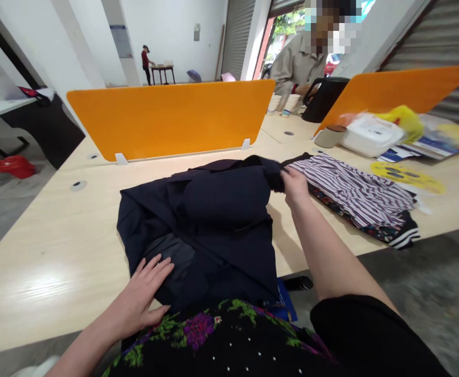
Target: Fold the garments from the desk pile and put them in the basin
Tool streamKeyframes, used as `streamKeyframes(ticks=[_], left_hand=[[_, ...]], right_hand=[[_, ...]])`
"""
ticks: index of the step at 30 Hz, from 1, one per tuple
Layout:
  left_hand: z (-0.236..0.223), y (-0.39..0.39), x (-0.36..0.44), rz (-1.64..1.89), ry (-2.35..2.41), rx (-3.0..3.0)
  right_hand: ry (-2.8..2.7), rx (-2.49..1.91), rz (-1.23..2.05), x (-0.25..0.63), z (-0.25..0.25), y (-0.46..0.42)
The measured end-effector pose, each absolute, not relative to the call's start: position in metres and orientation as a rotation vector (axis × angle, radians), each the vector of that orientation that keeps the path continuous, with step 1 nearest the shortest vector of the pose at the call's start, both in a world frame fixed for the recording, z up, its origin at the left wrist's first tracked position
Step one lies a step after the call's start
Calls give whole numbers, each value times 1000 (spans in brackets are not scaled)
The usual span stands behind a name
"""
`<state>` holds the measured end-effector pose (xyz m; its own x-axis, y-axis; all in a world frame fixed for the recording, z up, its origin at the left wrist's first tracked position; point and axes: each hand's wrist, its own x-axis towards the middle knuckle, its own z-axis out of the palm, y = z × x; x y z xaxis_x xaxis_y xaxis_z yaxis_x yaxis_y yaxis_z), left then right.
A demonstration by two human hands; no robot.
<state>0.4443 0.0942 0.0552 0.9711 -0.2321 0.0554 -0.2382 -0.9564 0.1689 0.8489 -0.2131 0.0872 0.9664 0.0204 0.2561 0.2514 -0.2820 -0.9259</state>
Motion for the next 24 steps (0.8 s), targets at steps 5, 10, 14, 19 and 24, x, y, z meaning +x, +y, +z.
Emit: streamKeyframes(ticks=[5, 10, 14, 19, 24], left_hand=[[71, 83, 456, -63, -469, 2949], [88, 124, 493, 49, -493, 3121], [121, 215, 516, 327, 22, 3327], [140, 232, 521, 750, 863, 2979], [96, 117, 519, 464, 165, 3016]], right_hand=[[-19, -2117, 102, 829, 38, -229], [-27, -2320, 68, 816, 38, -247], [-269, -2509, 421, 781, 58, -265], [-964, -2125, 1175, 715, 97, -262], [-907, -2163, 276, 730, 109, -212]])
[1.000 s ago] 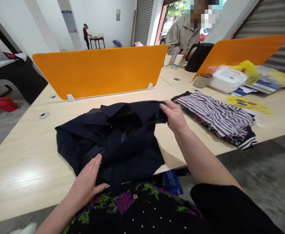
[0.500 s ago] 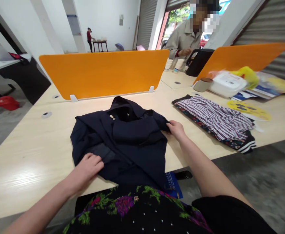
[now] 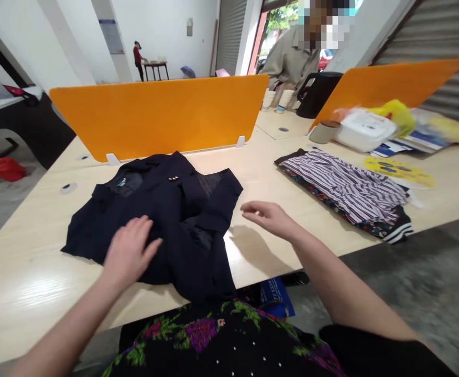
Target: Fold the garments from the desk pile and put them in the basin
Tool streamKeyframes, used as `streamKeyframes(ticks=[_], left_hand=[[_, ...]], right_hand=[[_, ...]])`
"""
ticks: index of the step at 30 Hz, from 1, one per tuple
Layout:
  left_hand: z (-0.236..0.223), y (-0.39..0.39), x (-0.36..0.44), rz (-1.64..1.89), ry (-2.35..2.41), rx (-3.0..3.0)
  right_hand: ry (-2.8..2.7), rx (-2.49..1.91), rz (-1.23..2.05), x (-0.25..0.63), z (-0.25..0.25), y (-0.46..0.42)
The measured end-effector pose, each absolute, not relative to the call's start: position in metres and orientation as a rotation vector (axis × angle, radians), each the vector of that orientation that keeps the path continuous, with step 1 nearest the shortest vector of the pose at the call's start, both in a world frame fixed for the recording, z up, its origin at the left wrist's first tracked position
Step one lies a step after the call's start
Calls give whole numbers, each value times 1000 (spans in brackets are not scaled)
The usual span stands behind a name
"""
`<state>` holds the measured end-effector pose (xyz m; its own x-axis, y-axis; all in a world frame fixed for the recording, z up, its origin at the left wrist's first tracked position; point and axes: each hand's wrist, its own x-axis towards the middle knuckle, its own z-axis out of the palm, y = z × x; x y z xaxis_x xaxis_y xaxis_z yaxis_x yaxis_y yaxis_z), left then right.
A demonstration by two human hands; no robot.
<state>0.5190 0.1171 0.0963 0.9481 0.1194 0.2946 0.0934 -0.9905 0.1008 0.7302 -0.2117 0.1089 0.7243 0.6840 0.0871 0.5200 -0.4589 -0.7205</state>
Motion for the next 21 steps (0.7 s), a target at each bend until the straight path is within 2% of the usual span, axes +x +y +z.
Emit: streamKeyframes(ticks=[3, 6, 9, 13, 15, 17, 18, 19, 21], left_hand=[[71, 60, 522, 444, 120, 2937], [64, 32, 534, 468, 185, 3007], [68, 30, 541, 345, 148, 3194], [72, 71, 520, 240, 65, 3328], [74, 103, 500, 247, 83, 3342], [78, 130, 481, 227, 136, 3277], [81, 138, 474, 244, 205, 3206], [84, 141, 470, 297, 293, 3117], [92, 132, 467, 467, 437, 2937]], right_hand=[[-1036, -2237, -74, 753, 99, -159], [-1350, -2412, -106, 754, 90, -102], [-1576, -2600, -21, 736, 86, -64], [-1534, -2709, 125, 709, 90, -65], [-1594, -2617, 451, 703, 98, -80], [-1710, -2326, 922, 701, 108, -93], [-1721, -2179, 1051, 702, 113, -96], [-1693, -2100, 1044, 703, 116, -96], [-1587, -2146, 677, 704, 119, -85]])
